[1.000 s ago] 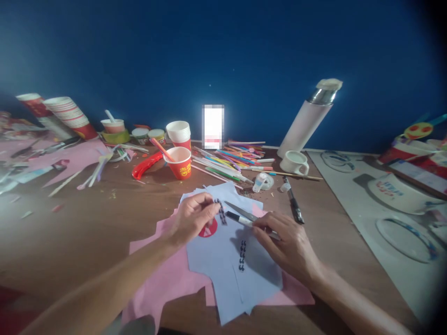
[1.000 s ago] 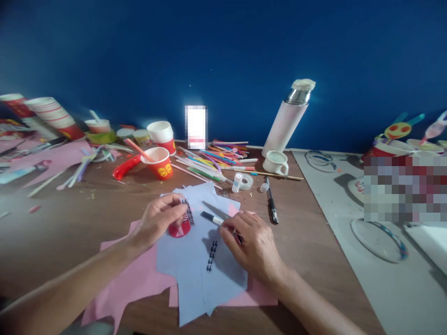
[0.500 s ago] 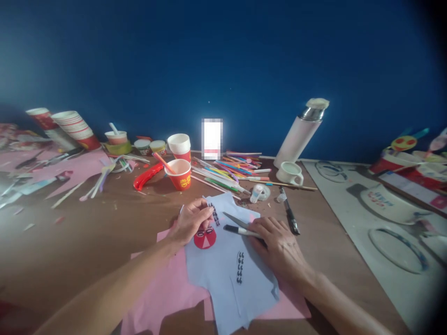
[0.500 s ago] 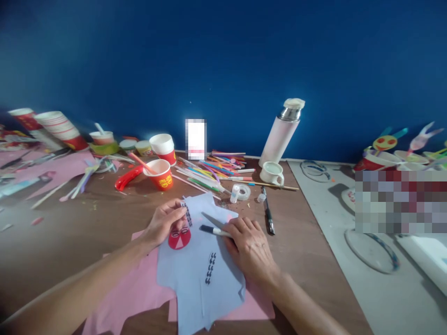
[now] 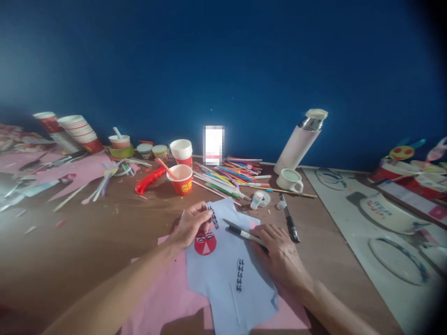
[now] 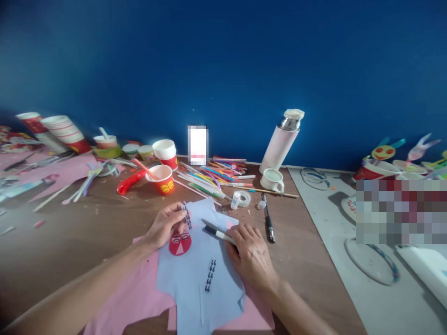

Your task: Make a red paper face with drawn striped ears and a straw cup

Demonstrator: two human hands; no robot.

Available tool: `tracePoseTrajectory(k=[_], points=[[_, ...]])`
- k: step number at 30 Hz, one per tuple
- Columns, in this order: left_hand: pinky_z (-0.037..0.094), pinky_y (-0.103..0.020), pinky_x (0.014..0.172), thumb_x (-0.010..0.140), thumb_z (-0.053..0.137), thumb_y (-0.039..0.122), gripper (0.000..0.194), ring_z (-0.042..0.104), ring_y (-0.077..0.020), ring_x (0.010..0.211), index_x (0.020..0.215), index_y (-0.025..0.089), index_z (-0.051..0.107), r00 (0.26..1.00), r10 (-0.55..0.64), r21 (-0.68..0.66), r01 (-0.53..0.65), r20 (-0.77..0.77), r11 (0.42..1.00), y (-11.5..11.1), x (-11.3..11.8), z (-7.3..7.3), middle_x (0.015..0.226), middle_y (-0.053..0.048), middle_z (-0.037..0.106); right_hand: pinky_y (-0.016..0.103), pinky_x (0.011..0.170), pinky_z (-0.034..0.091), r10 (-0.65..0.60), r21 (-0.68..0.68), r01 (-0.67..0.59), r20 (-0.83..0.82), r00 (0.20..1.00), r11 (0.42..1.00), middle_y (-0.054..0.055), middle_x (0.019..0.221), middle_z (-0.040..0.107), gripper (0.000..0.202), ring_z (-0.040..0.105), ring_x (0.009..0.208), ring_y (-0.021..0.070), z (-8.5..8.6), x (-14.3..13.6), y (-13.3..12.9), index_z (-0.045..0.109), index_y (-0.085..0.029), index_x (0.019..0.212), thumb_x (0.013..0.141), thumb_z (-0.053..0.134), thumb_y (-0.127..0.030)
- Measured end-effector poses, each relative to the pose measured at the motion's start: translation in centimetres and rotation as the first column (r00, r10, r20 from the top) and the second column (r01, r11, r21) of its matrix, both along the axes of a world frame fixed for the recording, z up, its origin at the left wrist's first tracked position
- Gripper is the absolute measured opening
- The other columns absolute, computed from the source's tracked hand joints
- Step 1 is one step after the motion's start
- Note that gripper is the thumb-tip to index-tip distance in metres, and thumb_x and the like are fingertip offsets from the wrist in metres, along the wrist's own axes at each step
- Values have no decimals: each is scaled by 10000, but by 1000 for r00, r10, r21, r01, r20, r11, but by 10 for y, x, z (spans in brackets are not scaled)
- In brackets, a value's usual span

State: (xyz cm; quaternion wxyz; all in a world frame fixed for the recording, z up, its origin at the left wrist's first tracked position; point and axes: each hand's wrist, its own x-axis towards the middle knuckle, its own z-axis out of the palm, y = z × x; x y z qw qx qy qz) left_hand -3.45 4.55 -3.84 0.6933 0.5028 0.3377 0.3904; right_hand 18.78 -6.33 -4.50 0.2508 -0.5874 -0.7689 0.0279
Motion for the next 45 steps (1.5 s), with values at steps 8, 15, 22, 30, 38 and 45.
tracePoseTrajectory(k=[8, 15, 22, 30, 38, 45], points=[[320, -172, 414, 762, 647, 363, 253, 421, -42, 385, 710, 163, 500, 1000, -6, 32, 7, -12, 999, 2, -1, -5, 554, 34, 580, 356, 747, 397, -24, 4, 24, -31, 999, 1000, 79, 897, 629, 172, 560, 852, 237, -1, 2, 2, 613, -177, 963, 913, 461, -242], [297, -163, 388, 772, 637, 370, 247, 419, -55, 383, 717, 167, 508, 998, -12, 33, 14, -65, 999, 2, -5, -9, 506, 31, 568, 344, 758, 414, -68, -34, 67, -41, 997, 997, 65, 885, 636, 174, 574, 845, 228, 0, 5, 3, 625, -194, 943, 916, 479, -285], [345, -171, 426, 766, 635, 395, 259, 438, -65, 399, 742, 163, 523, 995, -6, 24, 8, -98, 1000, -1, -6, -5, 485, 36, 550, 325, 727, 410, -101, 38, 102, -34, 994, 994, 65, 878, 658, 191, 598, 833, 221, -3, 11, 8, 645, -197, 952, 918, 488, -301], [360, -179, 420, 764, 632, 394, 258, 423, -64, 392, 729, 163, 520, 989, -5, 25, 9, -148, 1000, -4, -6, -5, 483, 56, 506, 312, 714, 409, -152, -17, 152, -1, 988, 988, 38, 886, 663, 155, 599, 846, 211, -4, 21, 12, 664, -244, 912, 902, 520, -301], [330, -180, 422, 758, 633, 364, 253, 407, -61, 375, 670, 161, 508, 977, -7, 51, 19, -212, 999, -5, -6, 1, 431, 58, 489, 327, 733, 396, -150, -56, 149, -14, 989, 987, 39, 917, 665, 169, 587, 869, 217, -8, 24, 12, 649, -238, 933, 905, 507, -324], [286, -177, 394, 741, 645, 384, 277, 367, -56, 348, 640, 161, 517, 973, -33, 47, 45, -230, 998, -6, -5, 5, 399, 61, 464, 331, 727, 392, -145, 42, 146, -34, 989, 988, 60, 927, 677, 198, 591, 854, 217, -1, 20, 12, 650, -205, 940, 902, 502, -331]])
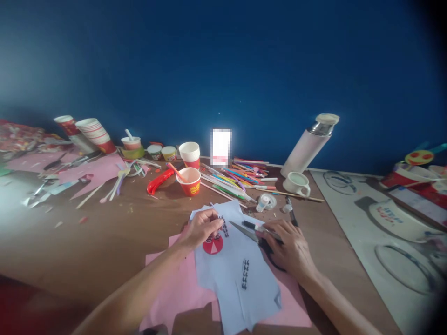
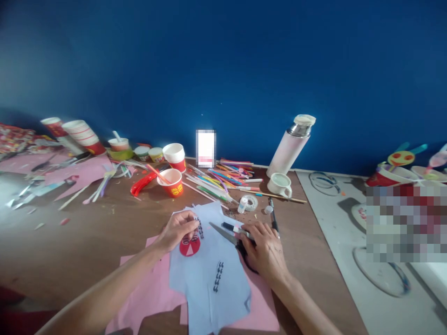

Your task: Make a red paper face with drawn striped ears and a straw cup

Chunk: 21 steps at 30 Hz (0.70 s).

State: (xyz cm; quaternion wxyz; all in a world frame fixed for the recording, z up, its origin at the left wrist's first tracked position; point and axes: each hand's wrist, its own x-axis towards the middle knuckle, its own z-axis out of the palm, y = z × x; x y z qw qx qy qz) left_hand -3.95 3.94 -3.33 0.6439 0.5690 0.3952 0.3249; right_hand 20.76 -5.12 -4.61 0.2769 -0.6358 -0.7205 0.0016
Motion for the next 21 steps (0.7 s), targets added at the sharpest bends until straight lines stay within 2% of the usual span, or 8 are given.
tracePoseTrajectory(k=[4, 8, 12, 16, 19, 21], points=[[260, -170, 381, 742, 656, 394, 289, 355, -53, 350, 649, 169, 501, 1000, -10, -7, 11, 8, 1000, 0, -1, 0, 406, 63, 472, 331, 733, 387, 41, 89, -39, -23, 999, 995, 61, 869, 682, 195, 597, 825, 209, 7, -3, -3, 663, -194, 887, 912, 487, -274], [275, -174, 392, 747, 658, 401, 297, 376, -58, 354, 651, 164, 507, 1000, -13, 0, 13, 8, 1000, 0, -1, 1, 403, 56, 482, 320, 733, 389, 93, 53, -88, -84, 992, 995, 47, 840, 687, 195, 613, 807, 192, 16, -12, -8, 679, -212, 867, 912, 490, -228], [328, -186, 433, 744, 660, 401, 294, 400, -61, 367, 654, 157, 524, 1000, -1, 12, 1, 20, 1000, -1, -1, 4, 402, 56, 481, 308, 743, 410, 167, -128, -194, -201, 965, 973, 24, 833, 695, 188, 626, 789, 173, 32, -27, -10, 686, -231, 860, 890, 502, -216], [342, -188, 436, 728, 676, 400, 285, 413, -62, 381, 678, 161, 529, 999, 18, 7, -19, 37, 1000, 0, -3, 12, 435, 57, 492, 274, 668, 430, 96, -337, -230, -371, 924, 913, -1, 811, 700, 164, 629, 733, 160, 51, -41, -2, 695, -249, 878, 867, 533, -273], [345, -186, 433, 703, 702, 389, 284, 435, -68, 407, 675, 162, 534, 999, 27, 9, -27, 46, 1000, 1, -4, 21, 467, 48, 513, 256, 637, 430, 38, -412, -264, -481, 876, 872, -7, 812, 704, 188, 622, 716, 153, 63, -51, 12, 691, -241, 914, 864, 531, -326], [337, -186, 427, 685, 718, 385, 283, 434, -69, 410, 664, 158, 551, 998, 29, 9, -30, 50, 1000, 0, -5, 25, 474, 44, 515, 255, 625, 421, 27, -410, -271, -511, 859, 871, -9, 788, 695, 203, 604, 693, 148, 67, -59, 22, 687, -233, 934, 851, 544, -352]])
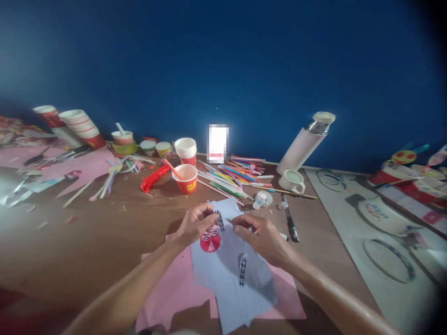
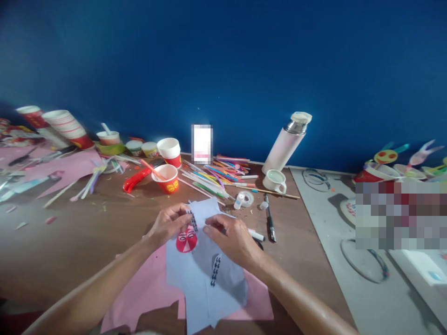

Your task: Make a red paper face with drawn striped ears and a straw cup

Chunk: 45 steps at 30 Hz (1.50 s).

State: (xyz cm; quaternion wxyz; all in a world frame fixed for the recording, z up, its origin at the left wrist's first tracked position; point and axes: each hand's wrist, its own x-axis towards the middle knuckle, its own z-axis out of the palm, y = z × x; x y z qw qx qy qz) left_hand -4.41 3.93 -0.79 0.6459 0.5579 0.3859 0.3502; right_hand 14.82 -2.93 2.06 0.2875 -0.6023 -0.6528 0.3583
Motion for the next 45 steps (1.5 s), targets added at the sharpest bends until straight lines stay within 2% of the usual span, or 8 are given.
tracePoseTrajectory(k=[8, 17, 24, 27, 30, 32, 39, 45], points=[[331, -187, 416, 663, 729, 393, 289, 442, -70, 405, 640, 159, 561, 1000, 5, -7, -5, 6, 1000, -2, -2, 2, 494, 37, 527, 220, 558, 381, -3, -17, 1, -122, 993, 1000, -44, 596, 597, 126, 523, 580, 111, -14, -24, 19, 631, -194, 693, 783, 555, -236], [304, -195, 373, 725, 636, 461, 306, 396, -72, 351, 720, 164, 563, 998, -31, 21, 32, -57, 999, -2, -1, 0, 487, 31, 533, 203, 545, 389, 23, -38, -30, -177, 984, 999, -29, 612, 580, 155, 505, 578, 107, -26, -21, 20, 566, -183, 672, 797, 487, -233], [286, -199, 433, 805, 564, 408, 271, 402, -89, 441, 670, 174, 589, 965, 39, 151, 1, -260, 988, 9, -22, 25, 504, 37, 489, 221, 519, 335, 39, -27, -39, 6, 999, 999, -35, 582, 577, 162, 486, 551, 117, -13, -7, 7, 598, -203, 648, 783, 507, -203], [291, -215, 474, 722, 658, 343, 204, 472, -121, 507, 611, 176, 617, 894, -8, 180, 98, -448, 979, 4, -28, 35, 552, 14, 551, 235, 510, 314, 35, -22, -32, 148, 988, 999, -27, 560, 594, 163, 505, 526, 127, -11, 0, -2, 615, -213, 638, 763, 513, -189], [348, -253, 565, 720, 640, 418, 222, 571, -191, 639, 671, 203, 615, 575, -20, 190, 304, -818, 934, -6, -28, 36, 675, -9, 617, 247, 548, 346, 57, -38, -47, 349, 935, 998, -6, 624, 658, 184, 589, 587, 150, -16, 2, -10, 649, -224, 700, 780, 485, -196], [381, -289, 638, 721, 627, 419, 199, 608, -228, 742, 765, 226, 611, 445, 1, 184, 369, -895, 911, -13, -26, 33, 787, -11, 642, 253, 586, 377, 84, -68, -61, 417, 905, 996, 9, 682, 691, 202, 633, 656, 170, -21, 3, -14, 668, -231, 756, 801, 472, -211], [425, -371, 712, 731, 591, 383, 214, 630, -274, 845, 886, 239, 560, 359, 17, 154, 356, -933, 922, -20, -21, 20, 950, -29, 642, 256, 594, 405, 104, -85, -72, 493, 864, 994, 16, 694, 706, 192, 656, 667, 185, -27, 3, -18, 677, -242, 798, 823, 488, -226], [414, -382, 732, 725, 591, 338, 159, 619, -289, 904, 867, 266, 594, 440, 14, 165, 306, -898, 938, -20, -22, 18, 927, -22, 661, 267, 582, 403, 103, -42, -95, 556, 825, 995, 20, 690, 704, 195, 668, 676, 206, -31, 3, -20, 669, -241, 806, 833, 478, -213]])
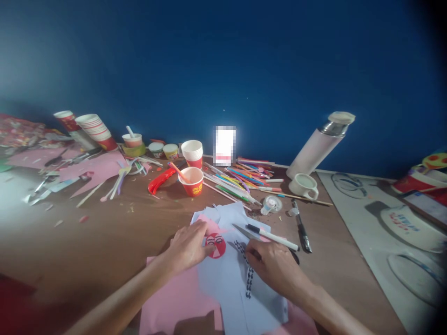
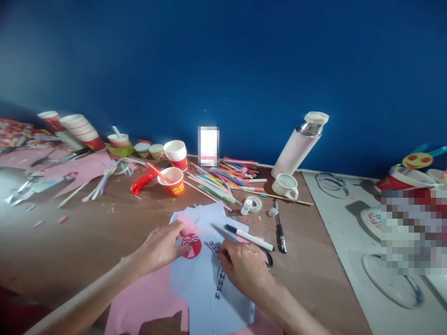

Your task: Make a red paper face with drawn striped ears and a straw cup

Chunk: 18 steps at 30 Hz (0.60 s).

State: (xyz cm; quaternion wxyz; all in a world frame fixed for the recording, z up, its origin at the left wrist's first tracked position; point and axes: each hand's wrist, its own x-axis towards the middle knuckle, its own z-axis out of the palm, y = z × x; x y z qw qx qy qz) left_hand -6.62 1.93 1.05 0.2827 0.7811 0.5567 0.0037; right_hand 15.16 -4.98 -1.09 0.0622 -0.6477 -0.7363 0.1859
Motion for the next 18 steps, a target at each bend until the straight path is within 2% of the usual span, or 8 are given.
tracePoseTrajectory(k=[8, 13, 15, 18], points=[[373, -301, 640, 736, 585, 340, 113, 599, -226, 748, 778, 234, 583, 996, 31, -7, -31, 83, 1000, 4, 0, -5, 774, -8, 629, 245, 565, 377, -50, 54, 53, -58, 997, 997, 4, 676, 691, 161, 639, 619, 171, 2, 2, 2, 637, -224, 784, 835, 485, -212], [351, -236, 547, 736, 525, 248, 119, 528, -138, 607, 640, 196, 477, 975, 32, -67, -18, 220, 998, 6, 1, 9, 628, 24, 556, 242, 542, 339, -81, 112, 92, -104, 991, 989, -19, 641, 677, 133, 634, 597, 166, -2, 7, 6, 623, -228, 793, 847, 502, -237], [345, -216, 509, 742, 513, 255, 123, 497, -115, 556, 651, 195, 457, 939, 65, -144, -16, 337, 989, 7, 1, 14, 592, 35, 526, 246, 539, 340, -105, 142, 125, -141, 984, 982, -27, 624, 664, 131, 631, 585, 167, -2, 9, 7, 620, -229, 867, 863, 499, -280], [340, -205, 474, 725, 542, 282, 147, 482, -103, 515, 668, 191, 443, 814, 199, -316, -20, 546, 949, 9, 3, 15, 571, 34, 523, 250, 555, 368, -113, 233, 171, -241, 964, 957, -24, 643, 650, 153, 626, 608, 164, 2, 9, 6, 608, -224, 920, 878, 488, -309]])
